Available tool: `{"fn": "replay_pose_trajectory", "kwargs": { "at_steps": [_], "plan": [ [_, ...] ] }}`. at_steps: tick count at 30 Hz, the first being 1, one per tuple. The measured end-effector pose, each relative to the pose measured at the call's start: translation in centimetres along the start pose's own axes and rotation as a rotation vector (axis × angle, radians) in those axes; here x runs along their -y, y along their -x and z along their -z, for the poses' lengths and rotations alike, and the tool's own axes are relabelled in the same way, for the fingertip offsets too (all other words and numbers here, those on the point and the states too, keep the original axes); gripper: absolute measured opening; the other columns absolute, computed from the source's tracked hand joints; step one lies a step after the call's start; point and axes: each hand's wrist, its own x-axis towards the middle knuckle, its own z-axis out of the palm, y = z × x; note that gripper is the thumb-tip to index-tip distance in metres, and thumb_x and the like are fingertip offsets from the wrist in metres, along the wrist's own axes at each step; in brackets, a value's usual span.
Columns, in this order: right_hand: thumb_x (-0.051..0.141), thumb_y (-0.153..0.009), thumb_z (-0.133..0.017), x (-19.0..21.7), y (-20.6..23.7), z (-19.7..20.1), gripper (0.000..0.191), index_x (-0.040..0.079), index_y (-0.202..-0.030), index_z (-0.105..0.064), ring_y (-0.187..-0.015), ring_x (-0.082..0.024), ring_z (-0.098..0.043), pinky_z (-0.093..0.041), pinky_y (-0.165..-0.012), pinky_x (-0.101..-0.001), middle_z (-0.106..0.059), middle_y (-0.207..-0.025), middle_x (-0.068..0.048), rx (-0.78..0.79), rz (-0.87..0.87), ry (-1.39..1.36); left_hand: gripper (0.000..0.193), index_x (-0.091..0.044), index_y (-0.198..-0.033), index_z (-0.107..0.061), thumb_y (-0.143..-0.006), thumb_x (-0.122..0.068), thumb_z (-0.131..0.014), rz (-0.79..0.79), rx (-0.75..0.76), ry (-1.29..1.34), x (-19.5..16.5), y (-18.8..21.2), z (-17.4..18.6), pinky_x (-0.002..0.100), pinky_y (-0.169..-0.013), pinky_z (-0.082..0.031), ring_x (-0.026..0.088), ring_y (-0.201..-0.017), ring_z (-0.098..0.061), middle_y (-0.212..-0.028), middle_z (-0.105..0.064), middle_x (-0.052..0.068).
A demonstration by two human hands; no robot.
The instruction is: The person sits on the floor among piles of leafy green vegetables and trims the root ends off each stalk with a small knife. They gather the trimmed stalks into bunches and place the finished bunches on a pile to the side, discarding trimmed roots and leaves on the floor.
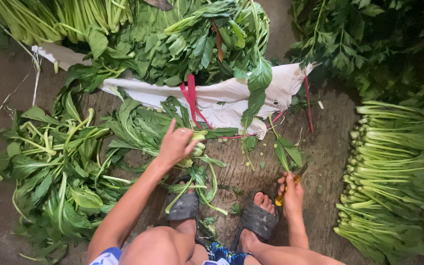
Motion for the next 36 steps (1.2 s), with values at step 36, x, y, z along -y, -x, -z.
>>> {"fn": "replay_pose_trajectory", "kwargs": {
  "at_steps": [36],
  "plan": [
    [0.02,-0.103,-0.04,9.0,4.2,-8.8,0.033,0.0,-0.098,-0.067,-0.064,-0.038,-0.062,-0.048,-0.058,-0.0489,-0.061,-0.069,-0.016,0.492,0.863,1.036,0.043,-0.007,-0.124,-0.072,-0.085,-0.022,-0.08,0.168,0.098,0.819,-12.5,4.3,-2.4,0.035,-0.08,-0.053,0.024,-0.088,-0.068,-0.095,-0.071,0.011]
  ]
}}
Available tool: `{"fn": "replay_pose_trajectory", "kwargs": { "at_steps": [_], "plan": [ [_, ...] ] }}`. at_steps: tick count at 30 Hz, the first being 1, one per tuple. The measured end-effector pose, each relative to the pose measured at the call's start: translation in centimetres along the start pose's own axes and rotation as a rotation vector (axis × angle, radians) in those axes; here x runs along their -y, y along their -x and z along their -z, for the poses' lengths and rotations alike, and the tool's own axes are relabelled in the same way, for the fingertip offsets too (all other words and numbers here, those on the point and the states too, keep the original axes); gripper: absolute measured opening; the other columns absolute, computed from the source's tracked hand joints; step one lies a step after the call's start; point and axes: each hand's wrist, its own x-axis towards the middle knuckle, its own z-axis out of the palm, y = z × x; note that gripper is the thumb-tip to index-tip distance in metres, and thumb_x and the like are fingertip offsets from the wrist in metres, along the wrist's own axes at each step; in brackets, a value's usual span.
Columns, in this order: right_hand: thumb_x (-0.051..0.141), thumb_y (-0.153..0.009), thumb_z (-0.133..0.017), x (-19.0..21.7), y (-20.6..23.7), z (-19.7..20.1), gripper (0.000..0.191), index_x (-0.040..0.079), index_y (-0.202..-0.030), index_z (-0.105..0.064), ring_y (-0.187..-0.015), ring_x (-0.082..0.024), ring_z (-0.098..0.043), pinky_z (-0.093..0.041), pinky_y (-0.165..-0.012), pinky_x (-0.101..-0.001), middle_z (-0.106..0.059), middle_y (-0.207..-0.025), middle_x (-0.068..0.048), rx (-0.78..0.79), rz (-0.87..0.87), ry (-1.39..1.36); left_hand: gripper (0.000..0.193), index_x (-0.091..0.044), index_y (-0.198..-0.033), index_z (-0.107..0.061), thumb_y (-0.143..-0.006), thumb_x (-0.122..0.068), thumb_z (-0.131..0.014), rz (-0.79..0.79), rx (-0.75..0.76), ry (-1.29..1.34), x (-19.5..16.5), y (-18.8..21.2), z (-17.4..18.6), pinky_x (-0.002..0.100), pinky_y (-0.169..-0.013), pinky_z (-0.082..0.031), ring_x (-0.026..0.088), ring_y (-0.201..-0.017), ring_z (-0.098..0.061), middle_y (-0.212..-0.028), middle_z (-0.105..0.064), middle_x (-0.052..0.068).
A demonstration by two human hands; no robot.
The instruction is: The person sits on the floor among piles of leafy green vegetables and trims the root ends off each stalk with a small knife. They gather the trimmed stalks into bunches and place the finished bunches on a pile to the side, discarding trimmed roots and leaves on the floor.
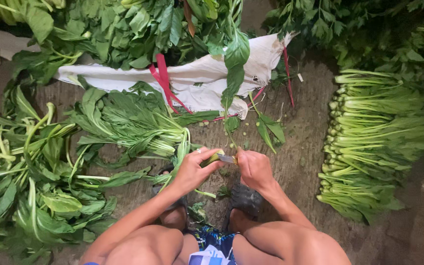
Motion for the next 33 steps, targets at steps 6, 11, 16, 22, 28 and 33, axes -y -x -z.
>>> {"fn": "replay_pose_trajectory", "kwargs": {
  "at_steps": [6,11,16,22,28,33],
  "plan": [
    [0.024,-0.104,-0.041,0.6,-0.2,0.0,0.036,0.006,-0.081,-0.062,-0.063,-0.04,-0.06,-0.047,-0.059,-0.0511,-0.058,-0.065,-0.016,0.021,-0.059,-0.004,0.042,-0.005,-0.128,-0.069,-0.088,-0.019,-0.076,0.002,0.038,-0.001,0.8,0.3,-0.5,0.036,-0.083,-0.053,0.026,-0.091,-0.068,-0.098,-0.069,0.012],
    [0.026,-0.105,-0.04,0.6,-0.2,-0.1,0.041,0.007,-0.075,-0.061,-0.062,-0.041,-0.059,-0.046,-0.059,-0.0519,-0.057,-0.064,-0.017,0.034,-0.077,-0.009,0.042,-0.003,-0.128,-0.068,-0.089,-0.018,-0.074,-0.02,0.061,-0.005,1.3,0.2,-1.0,0.036,-0.084,-0.052,0.027,-0.093,-0.067,-0.098,-0.068,0.013],
    [0.026,-0.105,-0.039,-1.6,1.1,-1.3,0.041,0.007,-0.076,-0.059,-0.061,-0.04,-0.059,-0.047,-0.059,-0.0518,-0.057,-0.064,-0.016,0.02,-0.046,-0.039,0.037,-0.002,-0.124,-0.069,-0.091,-0.018,-0.073,-0.061,0.099,0.029,1.2,0.4,-0.8,0.036,-0.084,-0.052,0.026,-0.092,-0.067,-0.099,-0.069,0.012],
    [0.032,-0.106,-0.043,-7.2,2.8,-3.2,0.034,0.007,-0.094,-0.063,-0.07,-0.031,-0.064,-0.048,-0.061,-0.0434,-0.06,-0.074,-0.013,0.035,-0.173,0.006,0.036,-0.003,-0.123,-0.068,-0.092,-0.022,-0.074,-0.095,0.069,0.022,0.7,0.5,-0.4,0.036,-0.081,-0.051,0.026,-0.09,-0.066,-0.097,-0.067,0.012],
    [0.034,-0.08,-0.081,-6.1,4.1,-6.6,0.041,0.009,-0.107,-0.063,-0.069,-0.007,-0.046,-0.039,-0.06,-0.026,-0.051,-0.079,0.006,0.104,-0.474,-1.004,0.029,-0.006,-0.127,-0.07,-0.104,-0.019,-0.056,-0.062,0.077,0.166,0.9,0.2,-1.9,0.033,-0.08,-0.051,0.023,-0.09,-0.064,-0.101,-0.065,0.009],
    [0.026,-0.084,-0.083,-5.2,3.4,-5.5,0.035,0.005,-0.107,-0.068,-0.08,-0.005,-0.054,-0.045,-0.07,-0.0233,-0.06,-0.091,0.005,0.11,-0.301,-1.097,0.018,-0.005,-0.107,-0.074,-0.098,-0.018,-0.066,-0.08,-0.045,0.124,2.0,0.5,-2.1,0.033,-0.08,-0.053,0.022,-0.091,-0.068,-0.096,-0.069,0.008]
  ]
}}
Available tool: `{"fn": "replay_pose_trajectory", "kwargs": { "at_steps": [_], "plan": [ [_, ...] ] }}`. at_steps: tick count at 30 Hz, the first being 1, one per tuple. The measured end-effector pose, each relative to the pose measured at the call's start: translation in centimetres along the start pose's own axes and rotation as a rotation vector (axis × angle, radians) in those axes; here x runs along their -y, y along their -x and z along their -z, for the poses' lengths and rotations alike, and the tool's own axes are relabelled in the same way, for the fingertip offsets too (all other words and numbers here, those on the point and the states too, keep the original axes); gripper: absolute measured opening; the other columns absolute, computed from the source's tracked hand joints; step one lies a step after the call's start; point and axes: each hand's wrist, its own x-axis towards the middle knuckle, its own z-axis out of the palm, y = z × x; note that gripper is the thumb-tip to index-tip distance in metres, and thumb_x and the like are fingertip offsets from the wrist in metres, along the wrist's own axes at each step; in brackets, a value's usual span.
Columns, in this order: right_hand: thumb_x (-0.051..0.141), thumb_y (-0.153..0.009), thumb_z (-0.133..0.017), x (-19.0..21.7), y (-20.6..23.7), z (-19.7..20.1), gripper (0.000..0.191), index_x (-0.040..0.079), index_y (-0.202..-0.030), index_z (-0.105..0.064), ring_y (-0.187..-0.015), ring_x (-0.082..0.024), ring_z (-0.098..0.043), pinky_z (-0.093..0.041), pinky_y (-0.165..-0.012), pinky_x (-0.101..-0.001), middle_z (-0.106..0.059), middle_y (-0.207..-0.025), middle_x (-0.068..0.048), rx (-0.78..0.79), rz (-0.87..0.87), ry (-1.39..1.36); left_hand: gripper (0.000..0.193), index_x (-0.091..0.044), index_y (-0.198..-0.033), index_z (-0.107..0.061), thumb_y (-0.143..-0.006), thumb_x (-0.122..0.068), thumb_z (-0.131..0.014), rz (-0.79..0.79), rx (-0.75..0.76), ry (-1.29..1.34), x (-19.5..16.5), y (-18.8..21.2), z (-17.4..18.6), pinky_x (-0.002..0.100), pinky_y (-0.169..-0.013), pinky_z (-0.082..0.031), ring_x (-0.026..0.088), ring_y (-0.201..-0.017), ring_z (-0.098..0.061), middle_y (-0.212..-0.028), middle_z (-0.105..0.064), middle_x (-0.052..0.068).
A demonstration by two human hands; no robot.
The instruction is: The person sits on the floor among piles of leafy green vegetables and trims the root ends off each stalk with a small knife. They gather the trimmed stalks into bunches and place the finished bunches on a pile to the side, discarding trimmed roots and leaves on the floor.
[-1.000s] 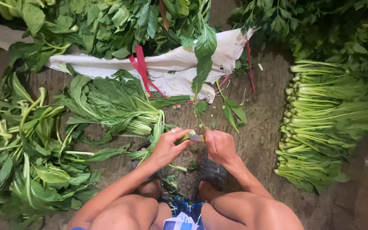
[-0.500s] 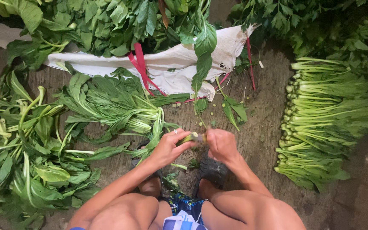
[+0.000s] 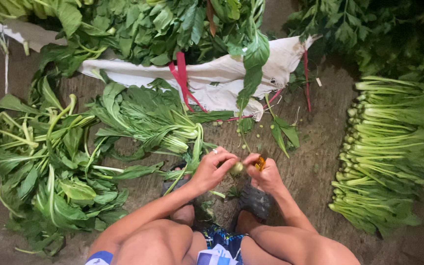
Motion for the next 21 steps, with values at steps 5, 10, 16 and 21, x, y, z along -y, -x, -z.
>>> {"fn": "replay_pose_trajectory", "kwargs": {
  "at_steps": [5,10,16,21],
  "plan": [
    [0.018,-0.083,-0.083,-0.5,-0.3,-2.3,0.028,0.007,-0.102,-0.066,-0.067,-0.005,-0.055,-0.044,-0.058,-0.0221,-0.06,-0.08,0.005,-0.089,-0.205,0.012,0.017,-0.004,-0.106,-0.073,-0.099,-0.018,-0.066,0.035,0.02,-0.01,1.6,0.1,-0.9,0.035,-0.082,-0.053,0.025,-0.093,-0.068,-0.097,-0.068,0.011],
    [0.017,-0.092,-0.079,-2.3,-1.0,-4.2,0.019,0.004,-0.098,-0.067,-0.063,-0.005,-0.053,-0.045,-0.056,-0.0231,-0.058,-0.076,0.005,-0.325,-0.251,-0.04,0.023,-0.004,-0.116,-0.069,-0.102,-0.017,-0.058,0.035,-0.007,0.013,3.2,0.0,-1.1,0.035,-0.092,-0.053,0.026,-0.104,-0.069,-0.11,-0.071,0.011],
    [0.013,-0.087,-0.08,-2.9,-1.1,-3.6,0.033,0.006,-0.114,-0.062,-0.085,-0.005,-0.062,-0.053,-0.075,-0.0221,-0.065,-0.096,0.002,-0.18,-0.102,-0.02,0.028,-0.003,-0.115,-0.074,-0.094,-0.02,-0.072,0.06,0.033,0.03,4.6,0.5,0.0,0.035,-0.092,-0.053,0.023,-0.104,-0.068,-0.11,-0.07,0.011],
    [0.004,-0.081,-0.081,-2.0,-1.3,-3.8,0.038,0.004,-0.113,-0.06,-0.091,-0.008,-0.063,-0.055,-0.079,-0.0257,-0.065,-0.104,0.001,-0.078,-0.09,-0.045,0.023,-0.003,-0.099,-0.082,-0.084,-0.02,-0.083,0.303,0.08,0.312,4.6,0.2,0.5,0.03,-0.087,-0.053,0.014,-0.093,-0.068,-0.097,-0.072,0.008]
  ]
}}
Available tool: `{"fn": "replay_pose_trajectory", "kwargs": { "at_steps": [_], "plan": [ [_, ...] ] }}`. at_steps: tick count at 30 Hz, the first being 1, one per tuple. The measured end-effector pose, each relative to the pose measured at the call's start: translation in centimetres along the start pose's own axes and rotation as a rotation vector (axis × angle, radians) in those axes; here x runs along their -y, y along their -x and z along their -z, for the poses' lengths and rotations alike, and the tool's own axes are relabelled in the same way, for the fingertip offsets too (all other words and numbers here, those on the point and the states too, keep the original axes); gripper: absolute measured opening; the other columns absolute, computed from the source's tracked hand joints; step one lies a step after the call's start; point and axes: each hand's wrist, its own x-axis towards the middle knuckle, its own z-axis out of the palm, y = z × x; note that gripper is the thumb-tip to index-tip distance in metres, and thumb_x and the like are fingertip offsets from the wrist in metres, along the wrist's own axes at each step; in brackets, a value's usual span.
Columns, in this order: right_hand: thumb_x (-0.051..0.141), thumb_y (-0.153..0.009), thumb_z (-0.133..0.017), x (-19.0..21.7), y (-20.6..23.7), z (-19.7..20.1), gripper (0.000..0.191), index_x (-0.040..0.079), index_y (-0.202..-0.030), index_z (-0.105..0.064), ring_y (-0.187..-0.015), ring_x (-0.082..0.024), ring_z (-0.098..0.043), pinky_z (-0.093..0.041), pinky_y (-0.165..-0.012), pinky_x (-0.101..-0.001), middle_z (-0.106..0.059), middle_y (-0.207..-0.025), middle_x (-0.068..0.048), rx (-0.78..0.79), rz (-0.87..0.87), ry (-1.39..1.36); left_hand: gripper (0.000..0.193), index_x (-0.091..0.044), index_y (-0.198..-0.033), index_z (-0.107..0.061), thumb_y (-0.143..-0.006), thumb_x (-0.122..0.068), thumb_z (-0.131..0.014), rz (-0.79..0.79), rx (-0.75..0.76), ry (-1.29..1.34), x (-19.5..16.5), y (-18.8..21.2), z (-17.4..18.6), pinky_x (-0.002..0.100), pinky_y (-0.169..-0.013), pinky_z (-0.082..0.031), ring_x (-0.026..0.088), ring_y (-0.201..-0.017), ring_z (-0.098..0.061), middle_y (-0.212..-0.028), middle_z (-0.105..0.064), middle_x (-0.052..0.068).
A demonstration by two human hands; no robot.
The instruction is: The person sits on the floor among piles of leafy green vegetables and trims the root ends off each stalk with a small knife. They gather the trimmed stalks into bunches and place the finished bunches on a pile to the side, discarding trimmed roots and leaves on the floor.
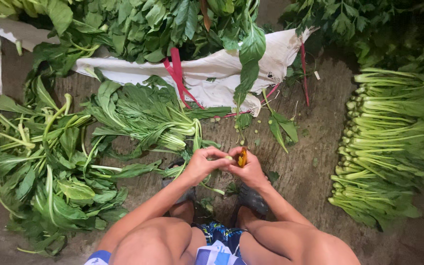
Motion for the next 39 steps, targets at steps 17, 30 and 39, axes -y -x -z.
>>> {"fn": "replay_pose_trajectory", "kwargs": {
  "at_steps": [17,30,39],
  "plan": [
    [0.011,-0.07,-0.077,6.6,3.0,4.5,0.02,0.006,-0.079,-0.059,-0.066,-0.01,-0.052,-0.042,-0.057,-0.0266,-0.056,-0.074,0.0,0.092,-0.083,0.427,0.019,-0.005,-0.088,-0.078,-0.082,-0.022,-0.083,-0.13,0.186,-0.519,-8.5,1.9,0.8,0.033,-0.064,-0.056,0.017,-0.07,-0.072,-0.079,-0.072,0.007],
    [0.026,-0.102,-0.076,7.5,6.2,15.5,0.034,0.015,-0.079,-0.055,-0.072,-0.01,-0.061,-0.052,-0.067,-0.0301,-0.069,-0.083,-0.002,-0.109,0.574,-0.617,0.031,-0.004,-0.082,-0.074,-0.09,-0.033,-0.083,-0.382,0.2,-0.823,-6.6,0.1,2.9,0.046,-0.073,-0.049,0.032,-0.082,-0.063,-0.083,-0.067,0.015],
    [0.022,-0.1,-0.066,5.0,6.6,13.6,0.013,0.017,-0.099,-0.054,-0.072,-0.016,-0.059,-0.052,-0.059,-0.032,-0.061,-0.088,-0.003,-0.437,0.301,-0.486,0.055,-0.007,-0.104,-0.072,-0.078,-0.054,-0.078,-0.073,-0.239,-1.616,-2.7,-6.1,6.1,0.048,-0.089,-0.043,0.029,-0.113,-0.053,-0.117,-0.063,0.012]
  ]
}}
